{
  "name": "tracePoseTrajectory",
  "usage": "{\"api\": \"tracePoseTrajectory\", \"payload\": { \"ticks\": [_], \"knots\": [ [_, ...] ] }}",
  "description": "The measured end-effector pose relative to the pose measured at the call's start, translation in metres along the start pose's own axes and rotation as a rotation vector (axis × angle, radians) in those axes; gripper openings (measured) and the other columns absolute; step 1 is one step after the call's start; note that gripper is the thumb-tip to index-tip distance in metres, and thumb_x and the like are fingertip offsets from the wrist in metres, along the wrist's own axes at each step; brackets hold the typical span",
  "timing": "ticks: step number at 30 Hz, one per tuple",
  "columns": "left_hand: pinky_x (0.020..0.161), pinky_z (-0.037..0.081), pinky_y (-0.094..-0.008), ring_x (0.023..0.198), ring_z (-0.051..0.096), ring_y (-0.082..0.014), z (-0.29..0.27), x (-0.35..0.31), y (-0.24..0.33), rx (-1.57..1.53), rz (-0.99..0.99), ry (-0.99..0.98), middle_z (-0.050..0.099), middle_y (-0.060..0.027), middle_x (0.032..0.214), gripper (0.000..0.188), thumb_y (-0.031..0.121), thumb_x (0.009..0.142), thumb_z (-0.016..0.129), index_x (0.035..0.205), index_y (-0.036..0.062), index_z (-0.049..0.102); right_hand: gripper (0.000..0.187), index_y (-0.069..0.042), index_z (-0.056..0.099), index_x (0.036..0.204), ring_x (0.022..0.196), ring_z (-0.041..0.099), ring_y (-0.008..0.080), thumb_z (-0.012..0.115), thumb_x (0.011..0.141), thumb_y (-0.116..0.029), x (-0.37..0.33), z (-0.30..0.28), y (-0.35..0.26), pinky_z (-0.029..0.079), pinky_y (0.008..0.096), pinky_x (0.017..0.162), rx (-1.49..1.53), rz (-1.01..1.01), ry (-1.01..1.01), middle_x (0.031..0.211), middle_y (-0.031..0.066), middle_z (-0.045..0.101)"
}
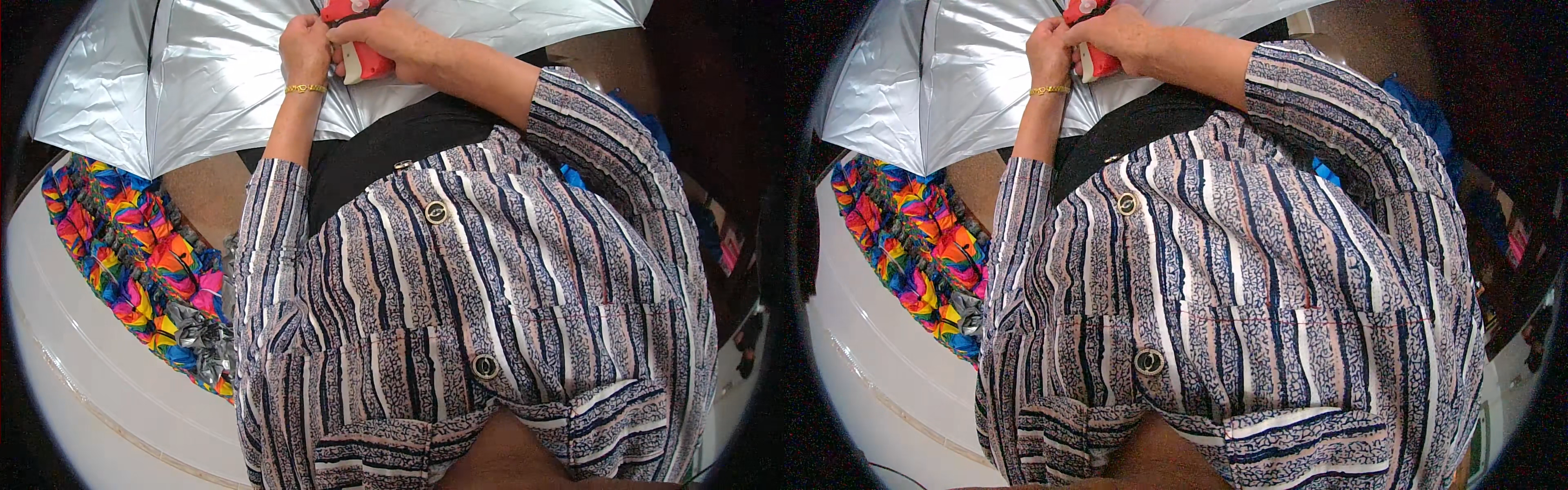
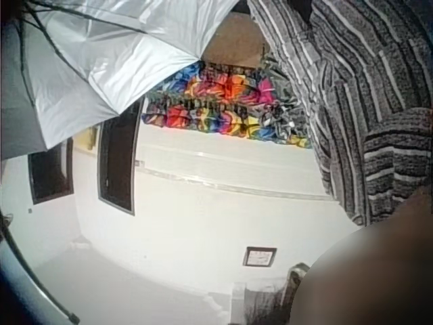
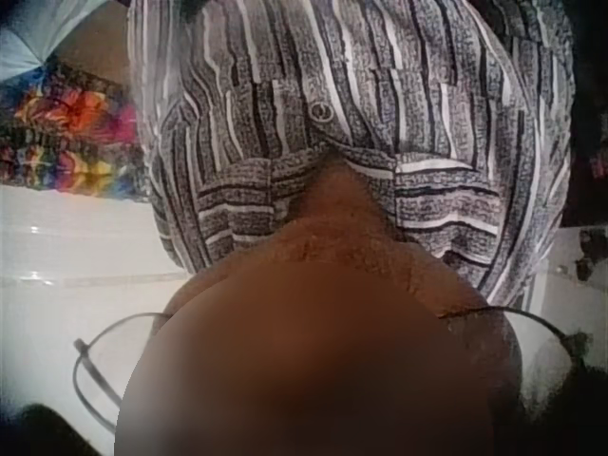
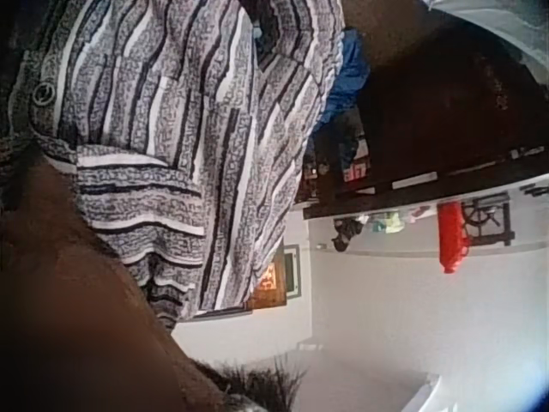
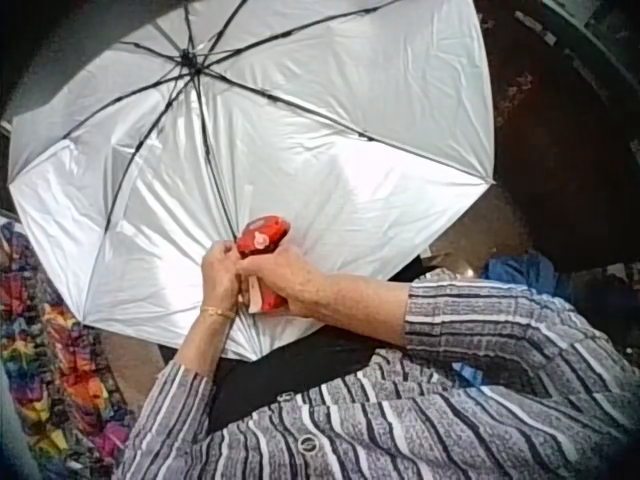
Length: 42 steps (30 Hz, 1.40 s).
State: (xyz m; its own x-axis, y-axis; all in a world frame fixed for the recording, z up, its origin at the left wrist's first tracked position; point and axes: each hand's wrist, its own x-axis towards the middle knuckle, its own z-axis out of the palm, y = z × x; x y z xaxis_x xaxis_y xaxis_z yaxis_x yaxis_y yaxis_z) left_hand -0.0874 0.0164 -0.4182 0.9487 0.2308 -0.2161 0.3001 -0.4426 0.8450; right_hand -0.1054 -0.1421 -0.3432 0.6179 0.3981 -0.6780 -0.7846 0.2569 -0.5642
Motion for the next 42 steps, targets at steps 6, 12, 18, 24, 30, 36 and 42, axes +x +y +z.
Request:
{"api": "tracePoseTrajectory", "payload": {
  "ticks": [6,12,18,24,30,36,42],
  "knots": [
    [0.054,0.046,-0.0310,0.056,0.059,-0.0189,0.000,0.001,-0.006,0.060,0.109,0.031,0.061,-0.0121,0.064,0.027,0.024,0.078,0.057,0.081,-0.0030,0.062,0.026,-0.003,0.053,0.091,0.064,0.059,0.0207,0.065,0.072,-0.017,-0.006,0.003,-0.002,0.052,0.0383,0.057,0.017,0.023,0.036,0.077,0.0089,0.059],
    [0.063,0.047,-0.0325,0.066,0.061,-0.0230,0.002,0.002,-0.008,0.079,0.073,0.044,0.063,-0.0151,0.071,0.028,0.025,0.076,0.057,0.081,-0.0022,0.062,0.027,-0.003,0.053,0.092,0.064,0.059,0.0205,0.065,0.072,-0.015,-0.004,0.001,0.000,0.052,0.0378,0.057,0.041,0.007,-0.003,0.077,0.0091,0.059],
    [0.065,0.047,-0.0330,0.070,0.061,-0.0245,0.000,0.003,-0.013,0.087,0.088,0.027,0.063,-0.0160,0.074,0.028,0.024,0.075,0.058,0.082,-0.0023,0.062,0.028,-0.002,0.052,0.093,0.064,0.059,0.0201,0.064,0.071,-0.014,0.004,0.000,0.004,0.052,0.0368,0.056,0.009,-0.052,-0.020,0.077,0.0091,0.059],
    [0.036,0.037,-0.0225,0.042,0.048,-0.0098,0.006,0.004,-0.007,0.023,0.150,-0.046,0.054,-0.0041,0.060,0.017,0.010,0.082,0.056,0.089,-0.0049,0.054,0.027,-0.001,0.053,0.091,0.063,0.059,0.0196,0.065,0.071,-0.014,0.085,-0.006,0.056,0.051,0.0354,0.055,-0.022,-0.087,0.140,0.077,0.0089,0.059],
    [0.036,0.036,-0.0221,0.041,0.047,-0.0095,0.000,-0.003,-0.006,-0.041,0.122,-0.038,0.053,-0.0036,0.059,0.015,0.009,0.081,0.056,0.088,-0.0041,0.053,0.027,-0.001,0.053,0.090,0.064,0.059,0.0196,0.065,0.071,-0.015,-0.001,0.000,0.003,0.051,0.0353,0.055,0.059,-0.060,-0.031,0.077,0.0091,0.059],
    [0.037,0.037,-0.0222,0.042,0.047,-0.0093,0.001,-0.008,0.004,-0.227,-0.013,-0.059,0.053,-0.0034,0.059,0.014,0.008,0.080,0.056,0.087,-0.0040,0.054,0.028,-0.001,0.054,0.091,0.064,0.059,0.0195,0.066,0.071,-0.016,-0.002,-0.001,0.002,0.051,0.0351,0.054,0.021,-0.066,0.010,0.077,0.0089,0.059],
    [0.038,0.037,-0.0224,0.043,0.048,-0.0091,-0.001,-0.008,0.005,-0.226,0.007,-0.080,0.053,-0.0034,0.060,0.015,0.009,0.079,0.057,0.087,-0.0044,0.055,0.028,0.000,0.054,0.091,0.064,0.059,0.0199,0.066,0.071,-0.016,-0.006,0.001,-0.001,0.051,0.0354,0.054,0.013,-0.028,0.010,0.076,0.0089,0.059]
  ]
}}
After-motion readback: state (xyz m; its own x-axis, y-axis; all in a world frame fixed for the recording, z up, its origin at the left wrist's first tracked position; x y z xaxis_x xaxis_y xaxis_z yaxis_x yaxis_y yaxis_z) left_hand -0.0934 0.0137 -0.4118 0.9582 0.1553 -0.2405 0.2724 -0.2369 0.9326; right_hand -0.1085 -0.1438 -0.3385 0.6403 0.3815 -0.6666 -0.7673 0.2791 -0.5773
